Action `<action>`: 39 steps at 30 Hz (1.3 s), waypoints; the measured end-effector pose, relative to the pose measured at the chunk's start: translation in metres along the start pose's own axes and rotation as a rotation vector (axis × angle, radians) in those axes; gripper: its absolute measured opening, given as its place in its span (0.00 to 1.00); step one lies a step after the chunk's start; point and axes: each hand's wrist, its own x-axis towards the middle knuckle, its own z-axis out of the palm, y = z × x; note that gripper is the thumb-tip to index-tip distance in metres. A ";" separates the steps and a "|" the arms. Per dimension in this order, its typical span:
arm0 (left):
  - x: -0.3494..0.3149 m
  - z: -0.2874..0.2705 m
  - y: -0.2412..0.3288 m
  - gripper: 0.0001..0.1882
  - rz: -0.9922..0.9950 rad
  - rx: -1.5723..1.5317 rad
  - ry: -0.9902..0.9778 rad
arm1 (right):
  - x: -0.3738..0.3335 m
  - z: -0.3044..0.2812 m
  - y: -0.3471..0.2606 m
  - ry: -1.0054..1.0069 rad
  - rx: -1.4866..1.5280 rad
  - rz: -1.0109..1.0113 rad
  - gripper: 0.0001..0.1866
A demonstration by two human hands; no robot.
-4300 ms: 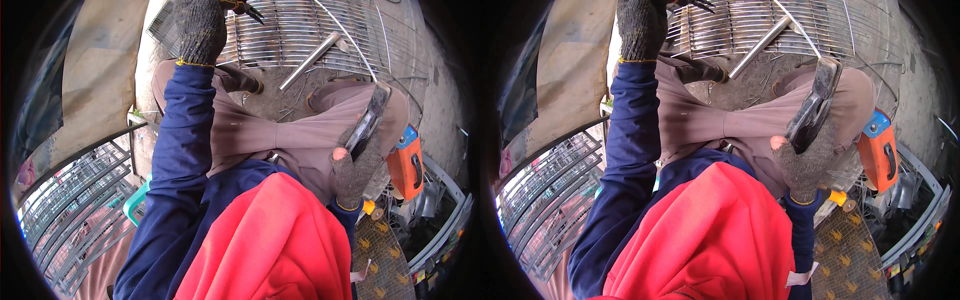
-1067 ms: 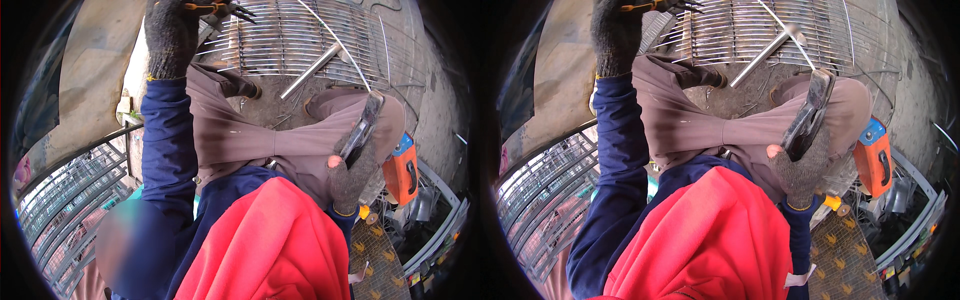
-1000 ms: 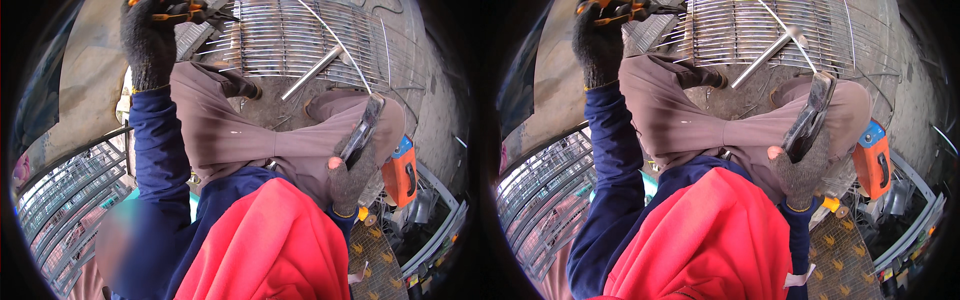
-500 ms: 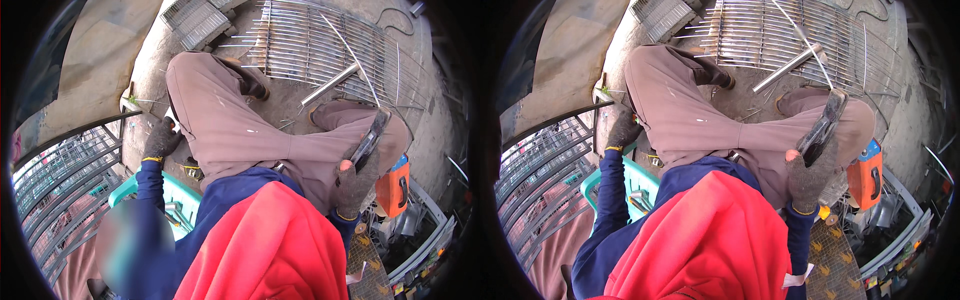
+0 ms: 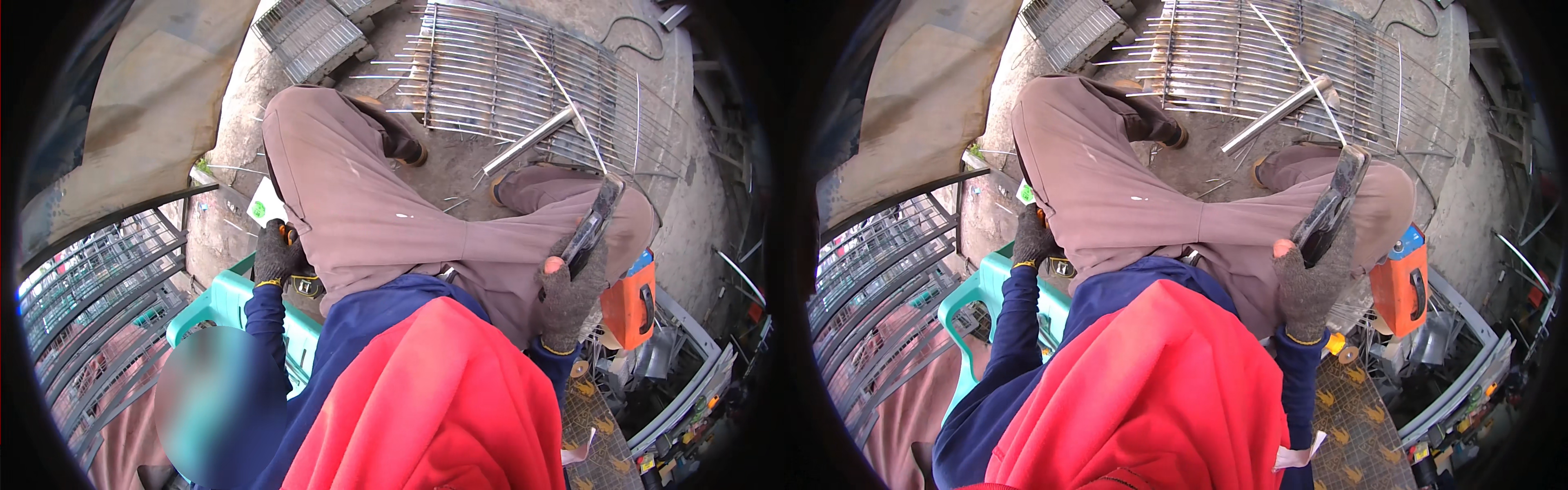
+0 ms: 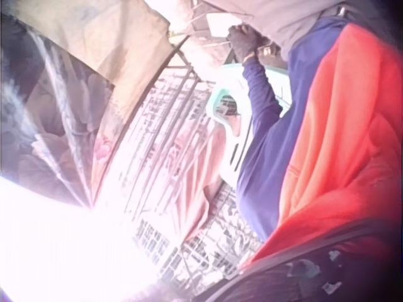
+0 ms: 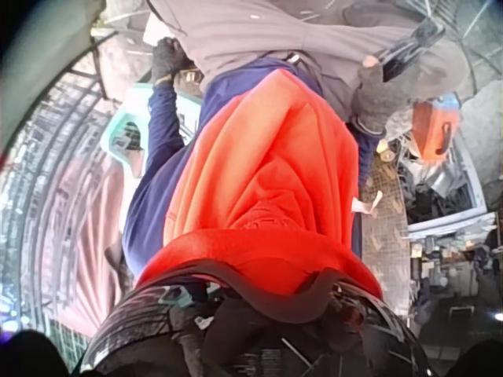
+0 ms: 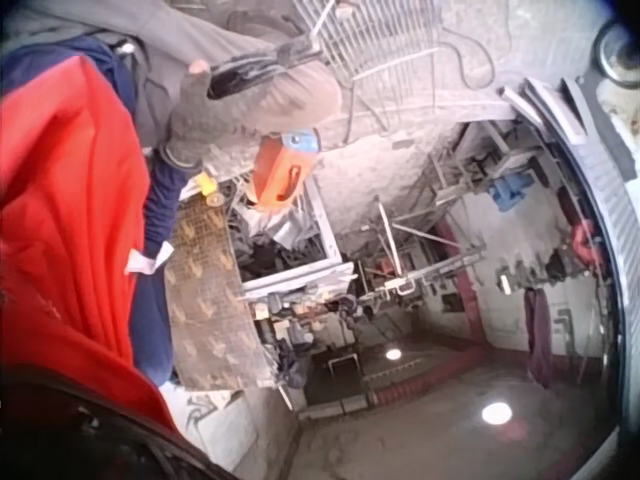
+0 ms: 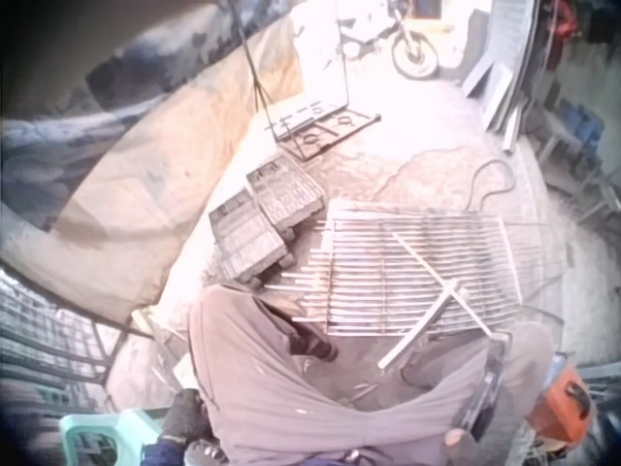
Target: Welding a metal grate using an electrode holder and pliers to align parts.
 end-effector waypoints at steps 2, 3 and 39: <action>0.000 0.000 0.003 0.34 0.031 0.120 0.000 | 0.000 -0.002 0.001 0.004 -0.012 0.002 0.34; 0.001 -0.002 0.001 0.34 0.034 0.125 0.003 | 0.001 -0.003 0.002 0.006 -0.023 0.000 0.35; 0.044 0.036 0.319 0.15 1.191 -0.333 0.065 | 0.006 -0.001 0.006 0.042 -0.018 -0.024 0.48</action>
